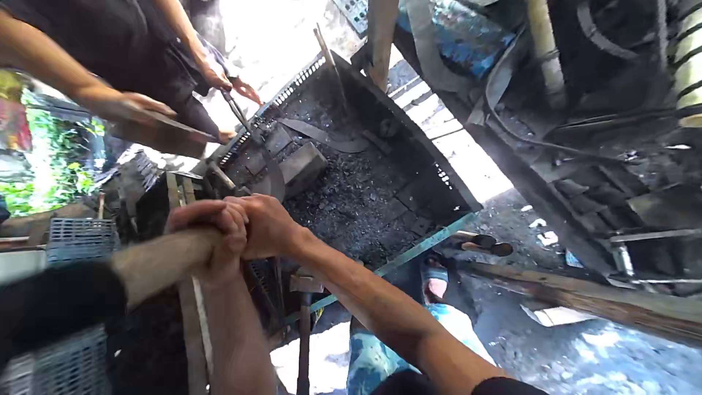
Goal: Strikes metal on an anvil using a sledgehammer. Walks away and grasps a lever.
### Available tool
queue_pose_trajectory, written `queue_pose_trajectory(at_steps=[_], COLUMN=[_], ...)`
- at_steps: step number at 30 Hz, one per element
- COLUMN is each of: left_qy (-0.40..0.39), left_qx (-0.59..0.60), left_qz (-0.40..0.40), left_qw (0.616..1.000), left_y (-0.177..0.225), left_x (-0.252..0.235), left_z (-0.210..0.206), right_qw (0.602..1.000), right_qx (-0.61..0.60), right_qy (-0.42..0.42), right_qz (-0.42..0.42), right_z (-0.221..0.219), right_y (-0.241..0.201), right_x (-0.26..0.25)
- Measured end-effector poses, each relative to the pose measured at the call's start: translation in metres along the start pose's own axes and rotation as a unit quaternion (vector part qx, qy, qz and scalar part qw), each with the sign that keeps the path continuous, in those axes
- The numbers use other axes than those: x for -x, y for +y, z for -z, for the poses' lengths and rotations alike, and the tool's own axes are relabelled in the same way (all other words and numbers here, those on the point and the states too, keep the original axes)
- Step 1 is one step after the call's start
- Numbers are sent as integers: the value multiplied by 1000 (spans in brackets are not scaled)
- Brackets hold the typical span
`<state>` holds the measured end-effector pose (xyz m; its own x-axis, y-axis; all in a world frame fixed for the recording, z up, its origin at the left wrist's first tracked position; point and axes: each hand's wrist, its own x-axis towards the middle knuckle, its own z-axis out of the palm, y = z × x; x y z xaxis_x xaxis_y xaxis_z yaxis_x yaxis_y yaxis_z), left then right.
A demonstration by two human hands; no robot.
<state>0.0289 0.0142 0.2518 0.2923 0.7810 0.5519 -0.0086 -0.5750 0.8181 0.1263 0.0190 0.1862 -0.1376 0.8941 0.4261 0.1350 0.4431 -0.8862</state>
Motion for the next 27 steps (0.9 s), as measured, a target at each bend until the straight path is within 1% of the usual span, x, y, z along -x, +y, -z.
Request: queue_pose_trajectory(at_steps=[1, 2, 3, 4, 5, 6, 7, 8, 10, 11, 12, 13, 14, 15, 16, 17, 18, 19, 20, 21, 22, 23, 24, 25, 26, 27], left_qy=[26, 61, 103, 138, 154, 155, 142, 119, 94, 88, 82, 70, 50, 26, 1, -17, -20, -5, 25, 57, 89, 120, 137, 140, 131, 127], left_qx=[16, 30, 35, 24, -3, -24, -34, -32, -23, -31, -44, -45, -29, -12, -10, -24, -38, -46, -52, -49, -35, -17, 2, 5, 10, 25], left_qz=[48, 119, 215, 319, 405, 448, 437, 392, 293, 245, 209, 178, 148, 118, 83, 52, 32, 28, 44, 93, 167, 260, 353, 416, 438, 408], left_qw=[998, 991, 970, 937, 901, 880, 888, 912, 951, 965, 973, 980, 987, 993, 996, 998, 999, 999, 997, 993, 981, 958, 926, 899, 889, 904], left_y=[-49, -103, -151, -189, -214, -219, -205, -175, -90, -50, -11, 19, 40, 52, 55, 48, 32, 4, -34, -80, -128, -173, -208, -225, -222, -204], left_x=[17, 48, 87, 122, 148, 159, 157, 150, 141, 131, 119, 104, 86, 68, 48, 30, 17, 11, 15, 35, 65, 99, 131, 155, 162, 156], left_z=[-2, -7, -15, -25, -34, -40, -45, -46, -46, -49, -53, -54, -52, -45, -37, -27, -19, -15, -14, -15, -19, -25, -31, -33, -35, -38], right_qw=[997, 985, 959, 923, 886, 874, 889, 913, 950, 964, 973, 979, 983, 988, 991, 993, 995, 996, 994, 985, 965, 934, 897, 868, 871, 893], right_qx=[1, -13, -39, -72, -102, -109, -101, -93, -99, -114, -131, -145, -142, -124, -112, -95, -71, -45, -31, -34, -44, -60, -79, -88, -73, -55], right_qy=[-24, -60, -97, -125, -136, -141, -129, -103, -37, -10, 0, 0, -16, -33, -33, -38, -40, -40, -46, -60, -83, -109, -126, -135, -140, -135], right_qz=[-71, -164, -262, -355, -431, -453, -427, -384, -295, -242, -192, -146, -112, -89, -68, -56, -50, -59, -95, -160, -245, -334, -416, -470, -465, -426], right_z=[-8, -18, -31, -44, -53, -56, -51, -45, -37, -29, -20, -11, -2, 4, 8, 12, 13, 10, 4, -6, -21, -35, -47, -55, -56, -51], right_y=[40, 84, 125, 158, 178, 186, 179, 156, 86, 54, 24, 1, -17, -29, -33, -30, -18, 3, 34, 72, 111, 147, 173, 186, 187, 176], right_x=[13, 39, 74, 108, 134, 150, 154, 156, 161, 155, 148, 134, 116, 96, 73, 50, 31, 19, 17, 29, 55, 87, 117, 138, 148, 150])
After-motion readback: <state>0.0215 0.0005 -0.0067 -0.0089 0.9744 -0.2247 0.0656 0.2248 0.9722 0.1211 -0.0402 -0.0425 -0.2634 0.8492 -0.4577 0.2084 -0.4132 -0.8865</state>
